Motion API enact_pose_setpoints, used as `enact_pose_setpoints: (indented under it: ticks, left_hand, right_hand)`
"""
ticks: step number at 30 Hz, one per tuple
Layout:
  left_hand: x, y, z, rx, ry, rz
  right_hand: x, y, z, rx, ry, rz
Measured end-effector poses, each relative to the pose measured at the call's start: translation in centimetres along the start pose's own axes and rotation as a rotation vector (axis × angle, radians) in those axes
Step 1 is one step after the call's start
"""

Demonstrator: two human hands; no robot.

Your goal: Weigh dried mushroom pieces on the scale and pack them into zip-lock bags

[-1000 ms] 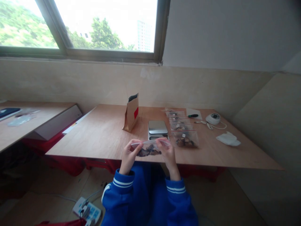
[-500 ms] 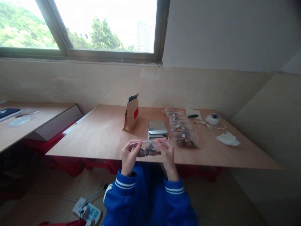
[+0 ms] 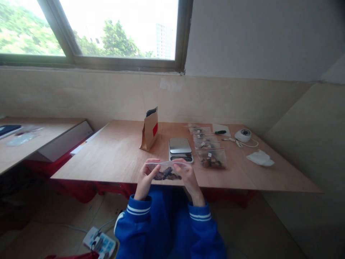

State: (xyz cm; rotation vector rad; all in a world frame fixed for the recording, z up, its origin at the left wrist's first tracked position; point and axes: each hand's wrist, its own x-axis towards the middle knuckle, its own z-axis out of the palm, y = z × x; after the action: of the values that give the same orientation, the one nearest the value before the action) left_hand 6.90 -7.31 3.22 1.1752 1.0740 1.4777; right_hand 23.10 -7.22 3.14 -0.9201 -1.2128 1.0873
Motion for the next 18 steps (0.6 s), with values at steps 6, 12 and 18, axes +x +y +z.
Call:
enact_pose_setpoints:
  ticks: [6,12,18]
  left_hand:
    - [0.04,-0.36,-0.09,0.019,0.024,-0.028]
    - [0.04,-0.50,0.02,0.003,0.037,-0.014]
    - [-0.34,0.08,0.64,0.055,0.058,0.049]
  right_hand:
    - [0.18,0.14,0.19,-0.042,0.043,-0.026]
    - [0.12,0.08,0.01,-0.070,0.066,-0.057]
    - [0.05,-0.03,-0.07,-0.082,0.111,-0.094]
